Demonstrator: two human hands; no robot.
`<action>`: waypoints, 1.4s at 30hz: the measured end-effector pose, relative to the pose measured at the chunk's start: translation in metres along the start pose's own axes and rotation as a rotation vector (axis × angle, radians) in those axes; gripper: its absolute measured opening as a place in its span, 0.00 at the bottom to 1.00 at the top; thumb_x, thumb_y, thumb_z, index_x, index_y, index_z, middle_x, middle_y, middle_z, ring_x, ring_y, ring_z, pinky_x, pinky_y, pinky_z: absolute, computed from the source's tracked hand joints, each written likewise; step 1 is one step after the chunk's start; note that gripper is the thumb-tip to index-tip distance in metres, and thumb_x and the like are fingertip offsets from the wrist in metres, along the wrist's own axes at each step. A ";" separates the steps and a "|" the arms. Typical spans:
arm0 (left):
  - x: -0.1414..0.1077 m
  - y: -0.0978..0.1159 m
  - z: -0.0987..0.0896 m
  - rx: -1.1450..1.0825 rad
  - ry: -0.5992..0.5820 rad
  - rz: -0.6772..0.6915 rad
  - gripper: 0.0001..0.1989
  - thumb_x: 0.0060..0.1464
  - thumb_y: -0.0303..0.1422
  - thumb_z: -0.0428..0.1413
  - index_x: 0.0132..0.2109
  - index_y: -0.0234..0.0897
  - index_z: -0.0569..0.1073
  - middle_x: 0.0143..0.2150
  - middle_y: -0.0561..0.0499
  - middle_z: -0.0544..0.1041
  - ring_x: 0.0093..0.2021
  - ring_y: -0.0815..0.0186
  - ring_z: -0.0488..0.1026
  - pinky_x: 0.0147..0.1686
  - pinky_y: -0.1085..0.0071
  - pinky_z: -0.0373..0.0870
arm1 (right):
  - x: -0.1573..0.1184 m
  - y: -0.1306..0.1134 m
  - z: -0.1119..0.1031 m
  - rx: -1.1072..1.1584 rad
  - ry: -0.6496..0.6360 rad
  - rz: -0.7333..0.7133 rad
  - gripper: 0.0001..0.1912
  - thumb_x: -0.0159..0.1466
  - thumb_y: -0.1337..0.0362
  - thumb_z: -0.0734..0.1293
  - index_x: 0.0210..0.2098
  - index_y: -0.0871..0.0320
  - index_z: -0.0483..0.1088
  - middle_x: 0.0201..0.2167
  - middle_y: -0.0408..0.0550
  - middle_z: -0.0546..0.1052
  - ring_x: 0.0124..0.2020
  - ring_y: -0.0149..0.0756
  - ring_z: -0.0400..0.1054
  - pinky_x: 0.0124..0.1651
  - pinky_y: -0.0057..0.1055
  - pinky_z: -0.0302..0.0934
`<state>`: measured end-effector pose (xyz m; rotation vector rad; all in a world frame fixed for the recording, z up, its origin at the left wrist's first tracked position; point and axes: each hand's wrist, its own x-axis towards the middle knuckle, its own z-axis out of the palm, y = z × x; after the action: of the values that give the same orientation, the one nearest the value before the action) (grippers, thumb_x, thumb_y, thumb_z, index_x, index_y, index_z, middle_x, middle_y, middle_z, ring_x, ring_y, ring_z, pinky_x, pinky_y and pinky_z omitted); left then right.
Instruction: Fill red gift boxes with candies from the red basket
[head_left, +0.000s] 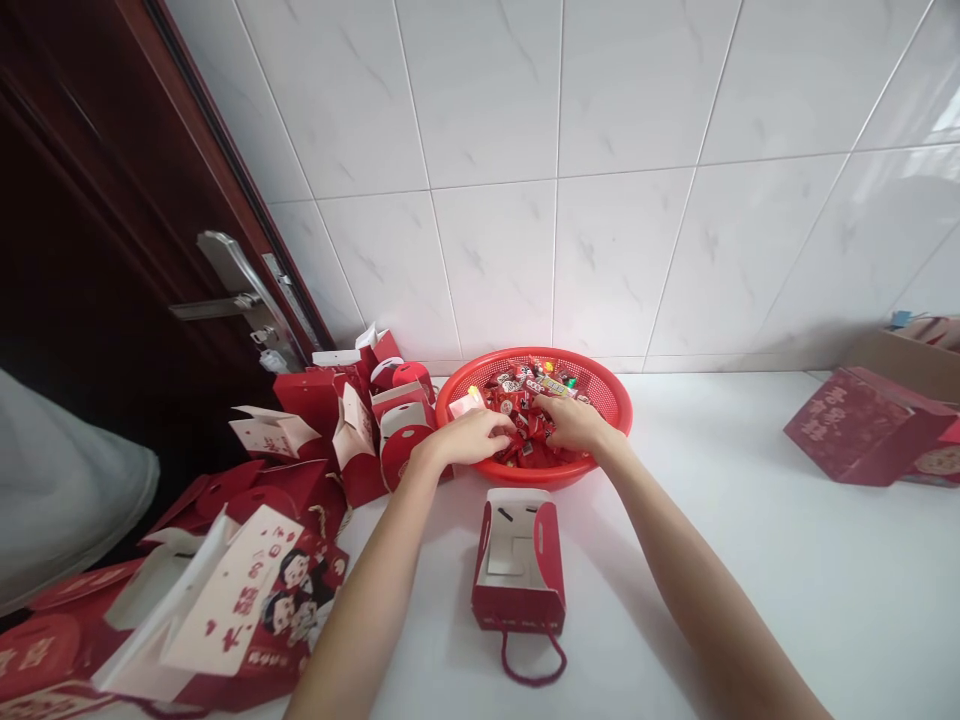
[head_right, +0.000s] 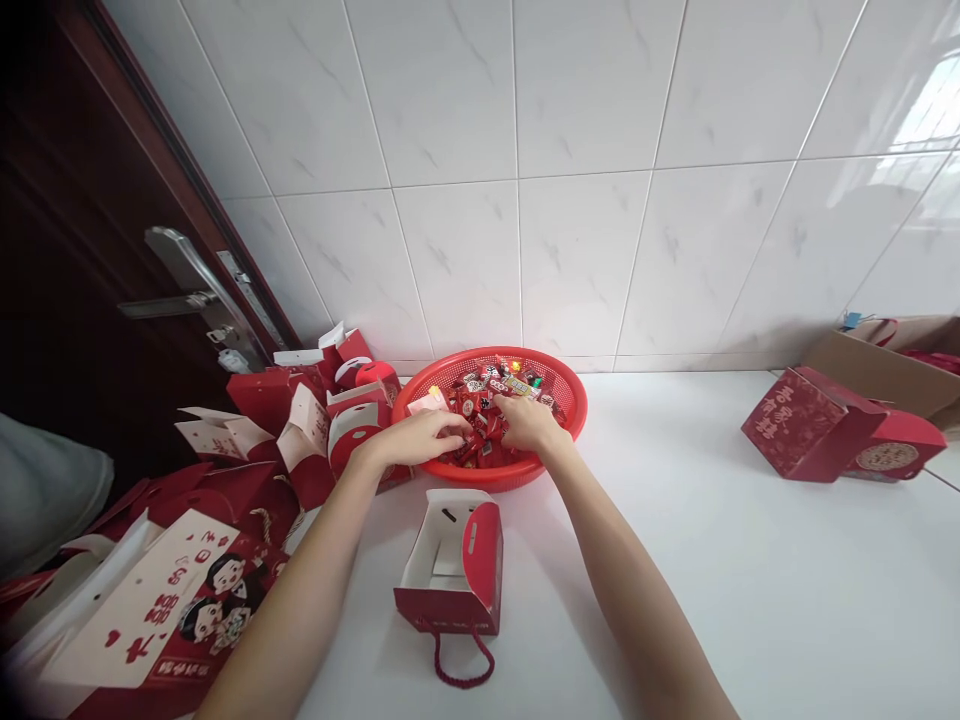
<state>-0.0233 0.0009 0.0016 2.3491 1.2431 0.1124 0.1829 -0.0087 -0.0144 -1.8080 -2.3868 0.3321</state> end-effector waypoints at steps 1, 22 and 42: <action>0.005 -0.001 0.001 0.014 -0.013 -0.012 0.18 0.55 0.34 0.52 0.50 0.40 0.79 0.47 0.46 0.82 0.45 0.56 0.78 0.41 0.68 0.69 | 0.001 0.001 0.000 -0.001 0.009 -0.001 0.32 0.55 0.72 0.68 0.60 0.56 0.66 0.51 0.56 0.77 0.52 0.53 0.72 0.41 0.37 0.62; 0.035 -0.003 0.014 0.027 -0.038 0.014 0.08 0.52 0.40 0.60 0.34 0.41 0.75 0.29 0.54 0.77 0.32 0.61 0.73 0.31 0.69 0.61 | 0.007 0.008 0.005 0.113 0.026 -0.028 0.11 0.52 0.70 0.73 0.26 0.56 0.65 0.30 0.47 0.73 0.33 0.41 0.68 0.28 0.31 0.49; 0.028 -0.001 0.005 -0.924 0.335 0.226 0.24 0.39 0.46 0.71 0.40 0.34 0.82 0.41 0.45 0.84 0.44 0.56 0.78 0.49 0.60 0.72 | 0.000 0.013 -0.002 0.996 0.258 -0.267 0.20 0.57 0.48 0.72 0.29 0.56 0.66 0.29 0.43 0.72 0.35 0.39 0.72 0.38 0.36 0.67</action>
<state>-0.0068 0.0221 -0.0071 1.6552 0.7815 0.9629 0.1953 -0.0047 -0.0153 -0.9851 -1.7245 0.9597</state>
